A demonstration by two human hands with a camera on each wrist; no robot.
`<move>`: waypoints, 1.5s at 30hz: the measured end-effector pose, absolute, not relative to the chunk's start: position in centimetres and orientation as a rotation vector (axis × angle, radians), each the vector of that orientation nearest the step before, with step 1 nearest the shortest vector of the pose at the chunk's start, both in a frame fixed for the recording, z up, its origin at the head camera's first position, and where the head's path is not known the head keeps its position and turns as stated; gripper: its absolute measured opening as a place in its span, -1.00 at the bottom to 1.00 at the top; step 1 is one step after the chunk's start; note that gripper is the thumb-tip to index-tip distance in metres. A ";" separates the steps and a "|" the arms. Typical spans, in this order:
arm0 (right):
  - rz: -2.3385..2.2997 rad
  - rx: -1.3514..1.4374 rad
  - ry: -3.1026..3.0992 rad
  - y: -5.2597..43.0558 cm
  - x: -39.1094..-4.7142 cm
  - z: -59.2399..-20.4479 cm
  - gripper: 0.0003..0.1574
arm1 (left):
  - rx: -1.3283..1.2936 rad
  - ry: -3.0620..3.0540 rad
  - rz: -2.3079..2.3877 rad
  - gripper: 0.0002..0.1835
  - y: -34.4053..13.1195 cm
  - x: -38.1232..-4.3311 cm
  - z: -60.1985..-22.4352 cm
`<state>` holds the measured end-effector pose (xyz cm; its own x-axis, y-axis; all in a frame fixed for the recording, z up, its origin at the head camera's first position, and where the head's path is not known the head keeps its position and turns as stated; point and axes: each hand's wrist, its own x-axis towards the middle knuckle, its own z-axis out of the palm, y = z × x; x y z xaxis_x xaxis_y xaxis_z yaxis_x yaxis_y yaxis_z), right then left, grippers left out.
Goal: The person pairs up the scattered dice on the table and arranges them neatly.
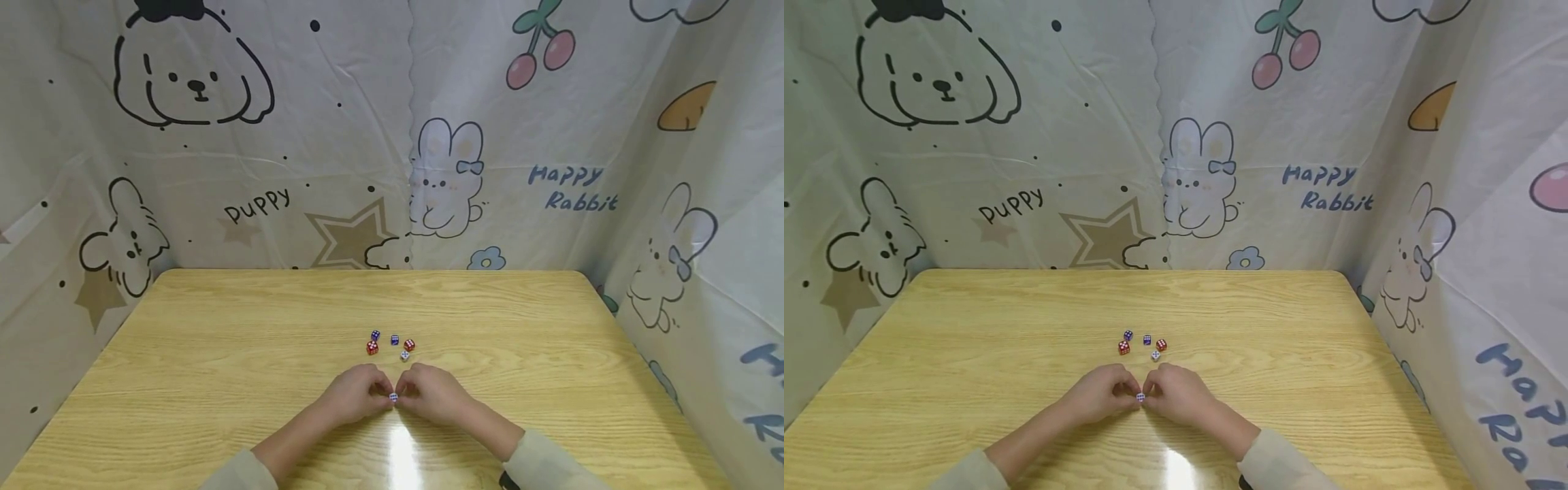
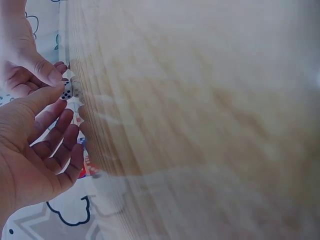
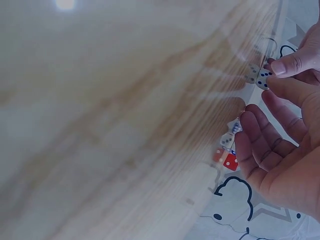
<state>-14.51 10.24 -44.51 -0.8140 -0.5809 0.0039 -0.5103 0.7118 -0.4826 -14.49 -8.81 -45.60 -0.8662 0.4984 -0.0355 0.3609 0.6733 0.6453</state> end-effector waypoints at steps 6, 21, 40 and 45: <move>-0.729 -0.866 2.779 10.5 -14.7 -44.6 -0.85 | 0.697 2.672 0.964 -0.86 -8.9 -14.5 -45.6; -0.736 -0.729 2.894 11.2 -16.5 -44.3 -0.88 | 0.721 2.671 0.946 -0.87 -9.0 -14.6 -45.8; -0.791 -0.613 2.904 10.6 -18.7 -44.2 -0.87 | 0.731 2.662 0.959 -0.87 -9.0 -14.6 -45.7; -0.778 -0.611 2.903 10.6 -18.9 -44.4 -0.87 | 0.727 2.658 0.961 -0.87 -9.1 -14.5 -45.6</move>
